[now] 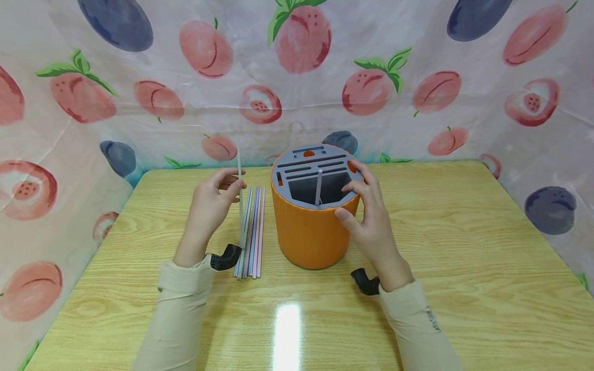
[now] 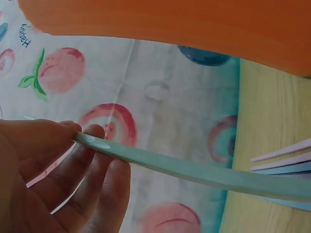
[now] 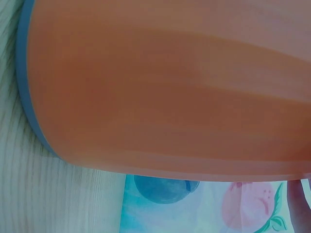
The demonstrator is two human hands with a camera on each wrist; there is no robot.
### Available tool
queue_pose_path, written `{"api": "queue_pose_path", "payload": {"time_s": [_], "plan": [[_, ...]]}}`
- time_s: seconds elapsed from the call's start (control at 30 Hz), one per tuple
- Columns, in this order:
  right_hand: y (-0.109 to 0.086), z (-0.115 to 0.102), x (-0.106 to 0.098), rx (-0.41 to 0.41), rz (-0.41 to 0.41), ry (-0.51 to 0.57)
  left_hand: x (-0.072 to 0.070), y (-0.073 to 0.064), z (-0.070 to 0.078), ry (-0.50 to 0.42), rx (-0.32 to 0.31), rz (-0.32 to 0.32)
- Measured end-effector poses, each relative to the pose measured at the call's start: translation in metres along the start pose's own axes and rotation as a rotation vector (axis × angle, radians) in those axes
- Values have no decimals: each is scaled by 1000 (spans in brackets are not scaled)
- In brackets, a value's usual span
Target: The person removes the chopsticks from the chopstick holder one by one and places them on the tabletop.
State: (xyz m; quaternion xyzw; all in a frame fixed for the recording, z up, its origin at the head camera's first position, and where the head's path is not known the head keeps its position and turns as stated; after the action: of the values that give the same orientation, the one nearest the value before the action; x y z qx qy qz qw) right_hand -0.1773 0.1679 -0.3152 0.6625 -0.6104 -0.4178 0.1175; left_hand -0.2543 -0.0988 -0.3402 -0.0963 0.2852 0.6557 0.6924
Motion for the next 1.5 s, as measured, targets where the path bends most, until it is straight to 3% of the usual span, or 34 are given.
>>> {"api": "queue_pose_path", "payload": {"time_s": [0.5,0.9,1.0,1.3,1.5], "plan": [[0,-1,0,-5,-1,9,16,7,-34,-6,-168,-103],[0,0,0,6,1,6,29,14,-70,-124,-205,-65],[-1,0,0,13,2,5,32,15,-75,-88,-207,-77],[-1,1,0,-2,0,-1,46,11,-88,40,-210,-226],[-1,0,0,3,-3,1,48,7,-91,223,-190,-267]]}}
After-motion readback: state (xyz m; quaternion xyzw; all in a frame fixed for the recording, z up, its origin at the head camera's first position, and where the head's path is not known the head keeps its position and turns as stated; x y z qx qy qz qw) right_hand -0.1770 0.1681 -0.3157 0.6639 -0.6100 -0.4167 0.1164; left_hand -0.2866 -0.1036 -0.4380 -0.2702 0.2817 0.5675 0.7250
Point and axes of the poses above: each hand's wrist, its own y-axis towards the middle knuckle, its own x-axis out of the palm, z = x × y, the point moved 4 cm from there along y, towards the middle knuckle, and after that the axes turned 6 degrees about -z, right-handed, at the moved point
